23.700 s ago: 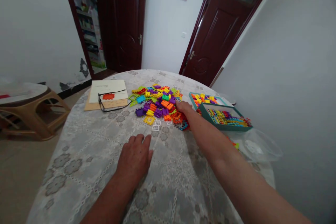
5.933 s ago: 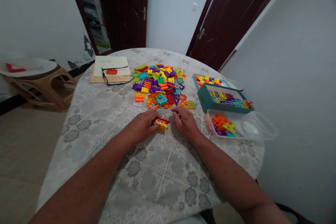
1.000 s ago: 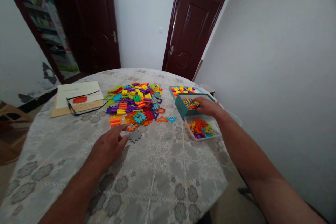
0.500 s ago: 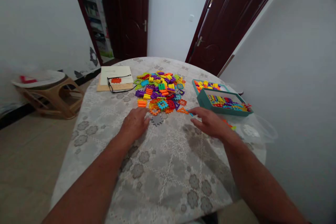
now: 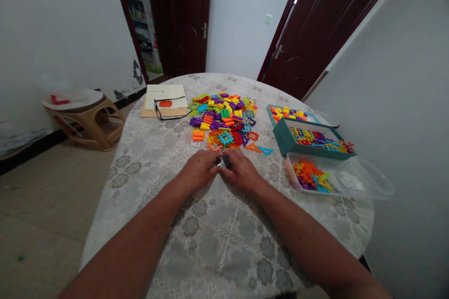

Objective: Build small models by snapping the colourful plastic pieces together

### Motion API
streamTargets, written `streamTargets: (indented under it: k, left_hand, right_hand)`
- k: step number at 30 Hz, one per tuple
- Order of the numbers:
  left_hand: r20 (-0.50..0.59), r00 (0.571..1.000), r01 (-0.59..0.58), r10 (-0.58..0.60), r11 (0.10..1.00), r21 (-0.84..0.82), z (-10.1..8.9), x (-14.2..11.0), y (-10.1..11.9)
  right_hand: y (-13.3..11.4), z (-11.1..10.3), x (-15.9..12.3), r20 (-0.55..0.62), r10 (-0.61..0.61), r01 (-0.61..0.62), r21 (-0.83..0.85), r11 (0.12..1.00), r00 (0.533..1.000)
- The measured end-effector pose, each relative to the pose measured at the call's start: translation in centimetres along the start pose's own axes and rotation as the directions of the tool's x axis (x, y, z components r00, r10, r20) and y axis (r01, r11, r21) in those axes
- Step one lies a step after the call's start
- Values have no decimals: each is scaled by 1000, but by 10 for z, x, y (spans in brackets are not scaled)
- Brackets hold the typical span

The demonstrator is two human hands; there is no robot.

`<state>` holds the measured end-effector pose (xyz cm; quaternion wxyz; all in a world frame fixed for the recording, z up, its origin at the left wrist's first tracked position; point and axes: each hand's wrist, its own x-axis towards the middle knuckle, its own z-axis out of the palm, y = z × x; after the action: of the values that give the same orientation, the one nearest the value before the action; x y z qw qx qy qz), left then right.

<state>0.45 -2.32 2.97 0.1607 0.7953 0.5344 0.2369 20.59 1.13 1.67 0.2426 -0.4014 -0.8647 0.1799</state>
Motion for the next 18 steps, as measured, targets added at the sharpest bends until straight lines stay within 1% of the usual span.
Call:
streamTargets:
  k: [2, 4, 6, 9, 11, 13, 15, 16, 18]
  left_hand:
    - [-52, 999, 10, -15, 995, -102, 2, 0, 0]
    - [-88, 995, 36, -49, 989, -145, 3, 1, 0]
    - [-72, 994, 74, -84, 988, -139, 2, 1, 2]
    - [-1, 996, 92, -93, 985, -145, -3, 1, 6]
    - [-13, 996, 89, -92, 984, -151, -6, 1, 7]
    - [-59, 993, 89, -98, 987, -130, -9, 1, 7]
    - [-101, 990, 91, -102, 991, -101, -9, 2, 6]
    - [-111, 989, 90, -100, 992, -91, -8, 2, 6]
    - [-119, 989, 80, -89, 994, -80, -7, 3, 5]
  right_hand:
    - [4, 0, -3, -38, -6, 9, 61, 998, 999]
    - [6, -1, -4, -77, -21, 29, 103, 994, 997]
    - [7, -1, -5, -114, -43, 58, 133, 989, 992]
    - [9, -1, -4, -122, -119, 140, 176, 975, 985]
    - [12, -2, -1, -155, -153, 179, 173, 969, 976]
    - [18, -3, 3, -236, -138, 159, 75, 984, 962]
    - [27, -2, 7, -295, -97, 75, -87, 993, 951]
    - [32, -1, 9, -297, -73, 26, -158, 987, 952]
    - [40, 3, 10, -258, -25, -40, -245, 969, 966]
